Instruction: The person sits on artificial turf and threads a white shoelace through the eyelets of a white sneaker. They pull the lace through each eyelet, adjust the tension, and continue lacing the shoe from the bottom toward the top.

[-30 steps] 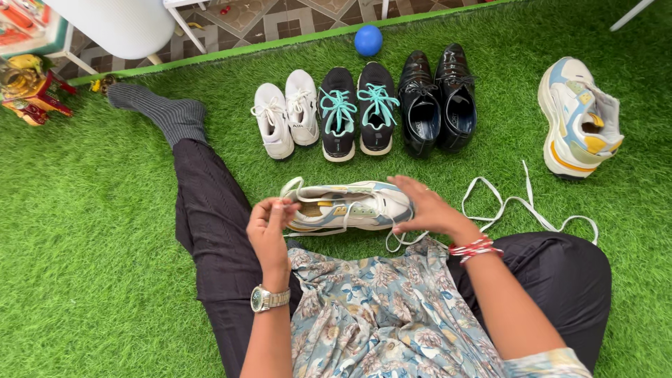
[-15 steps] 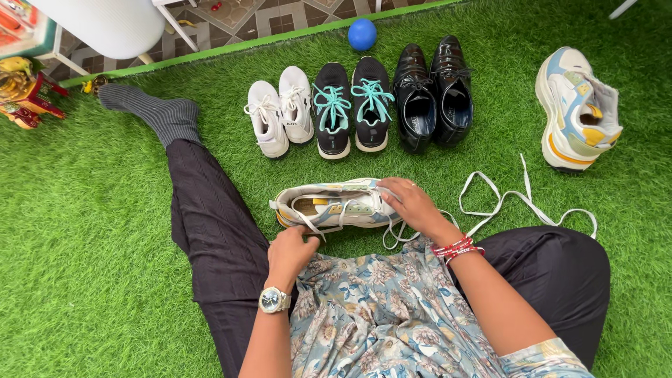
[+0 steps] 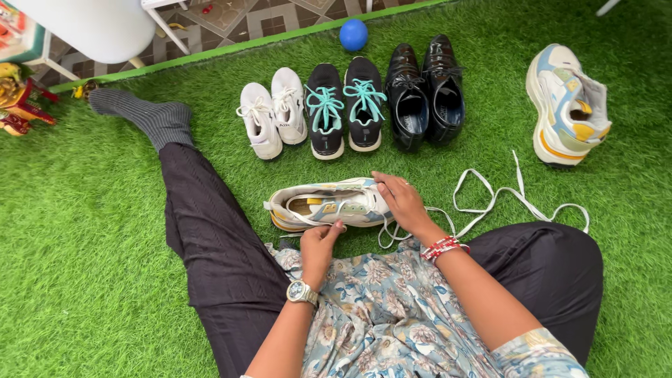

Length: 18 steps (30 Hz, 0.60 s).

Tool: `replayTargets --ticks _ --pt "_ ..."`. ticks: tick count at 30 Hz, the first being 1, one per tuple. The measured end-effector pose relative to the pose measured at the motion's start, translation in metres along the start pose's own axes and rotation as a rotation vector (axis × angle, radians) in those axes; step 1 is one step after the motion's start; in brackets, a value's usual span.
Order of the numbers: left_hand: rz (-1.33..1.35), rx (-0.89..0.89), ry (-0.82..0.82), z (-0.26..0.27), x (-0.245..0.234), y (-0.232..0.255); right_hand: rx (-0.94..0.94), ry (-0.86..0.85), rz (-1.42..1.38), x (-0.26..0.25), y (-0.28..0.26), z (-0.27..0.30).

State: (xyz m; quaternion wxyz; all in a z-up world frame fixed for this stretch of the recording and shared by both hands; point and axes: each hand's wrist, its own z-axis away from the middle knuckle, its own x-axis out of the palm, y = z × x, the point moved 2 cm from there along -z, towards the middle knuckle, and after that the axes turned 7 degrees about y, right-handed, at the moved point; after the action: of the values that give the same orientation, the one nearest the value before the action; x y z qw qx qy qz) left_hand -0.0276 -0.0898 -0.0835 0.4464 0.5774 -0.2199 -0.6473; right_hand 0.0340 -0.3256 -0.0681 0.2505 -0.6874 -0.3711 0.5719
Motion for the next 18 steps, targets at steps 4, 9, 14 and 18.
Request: replayTargets --ticks 4,9,14,18 --pt "0.289 0.067 0.015 0.006 -0.005 -0.002 0.057 -0.003 -0.055 0.01 0.012 -0.002" --pt "0.654 0.054 0.01 0.002 -0.048 0.006 0.052 -0.057 0.0 0.014 0.021 -0.003" --pt "0.816 -0.016 -0.034 -0.009 -0.083 0.023 -0.025 -0.118 0.076 0.013 0.011 -0.003" --pt "0.091 -0.048 -0.14 0.003 -0.073 0.028 -0.011 -0.11 0.032 0.01 0.009 -0.004"
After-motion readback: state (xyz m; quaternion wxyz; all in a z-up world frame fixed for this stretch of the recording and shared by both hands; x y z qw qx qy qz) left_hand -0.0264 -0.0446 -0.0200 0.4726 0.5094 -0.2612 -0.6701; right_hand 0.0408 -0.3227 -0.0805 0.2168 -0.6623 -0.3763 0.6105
